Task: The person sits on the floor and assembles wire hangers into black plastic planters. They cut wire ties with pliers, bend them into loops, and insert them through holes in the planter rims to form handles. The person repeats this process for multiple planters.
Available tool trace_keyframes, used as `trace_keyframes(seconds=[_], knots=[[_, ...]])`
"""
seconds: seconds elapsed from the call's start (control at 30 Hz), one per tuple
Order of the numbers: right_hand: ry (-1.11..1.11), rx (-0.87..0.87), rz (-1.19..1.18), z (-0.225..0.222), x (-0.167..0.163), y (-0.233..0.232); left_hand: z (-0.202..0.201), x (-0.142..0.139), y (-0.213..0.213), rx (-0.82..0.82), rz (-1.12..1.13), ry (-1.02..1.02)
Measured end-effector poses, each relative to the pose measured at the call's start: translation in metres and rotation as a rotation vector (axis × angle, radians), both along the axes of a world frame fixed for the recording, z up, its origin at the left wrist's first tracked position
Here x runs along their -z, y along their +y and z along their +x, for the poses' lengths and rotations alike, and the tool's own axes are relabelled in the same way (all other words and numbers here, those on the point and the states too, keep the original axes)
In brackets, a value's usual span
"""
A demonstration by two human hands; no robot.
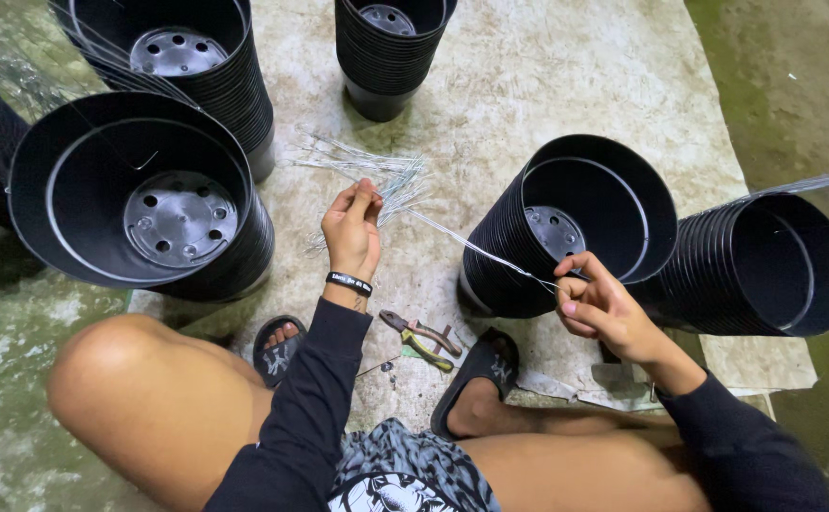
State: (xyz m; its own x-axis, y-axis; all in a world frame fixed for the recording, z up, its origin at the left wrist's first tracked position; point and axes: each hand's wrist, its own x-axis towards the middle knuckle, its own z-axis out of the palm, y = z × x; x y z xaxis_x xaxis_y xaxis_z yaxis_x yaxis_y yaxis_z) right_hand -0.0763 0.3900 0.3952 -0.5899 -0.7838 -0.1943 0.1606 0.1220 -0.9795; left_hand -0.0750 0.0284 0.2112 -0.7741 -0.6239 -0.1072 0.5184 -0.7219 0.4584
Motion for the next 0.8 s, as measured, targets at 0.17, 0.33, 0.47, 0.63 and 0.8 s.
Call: trace_keyframes(seconds=[0.17, 0.33, 0.47, 0.63, 0.8], knots=[[0.335, -0.032, 0.086, 0.011, -0.008, -0.004, -0.006, 0.009, -0.011, -0.016, 0.021, -0.006], [1.169, -0.204, 0.324, 0.033, -0.017, -0.021, -0.008, 0.022, -0.019, 0.011, 0.098, -0.039], [1.439, -0.356, 0.231, 0.038, -0.027, -0.03, -0.01, 0.031, -0.022, 0.031, 0.11, -0.069], [1.646, -0.408, 0.215, 0.043, -0.025, -0.027, -0.01, 0.034, -0.026, 0.051, 0.136, -0.079], [1.119, -0.092, 0.244, 0.046, 0.0, -0.01, -0.008, 0.028, -0.032, 0.044, 0.12, -0.028]])
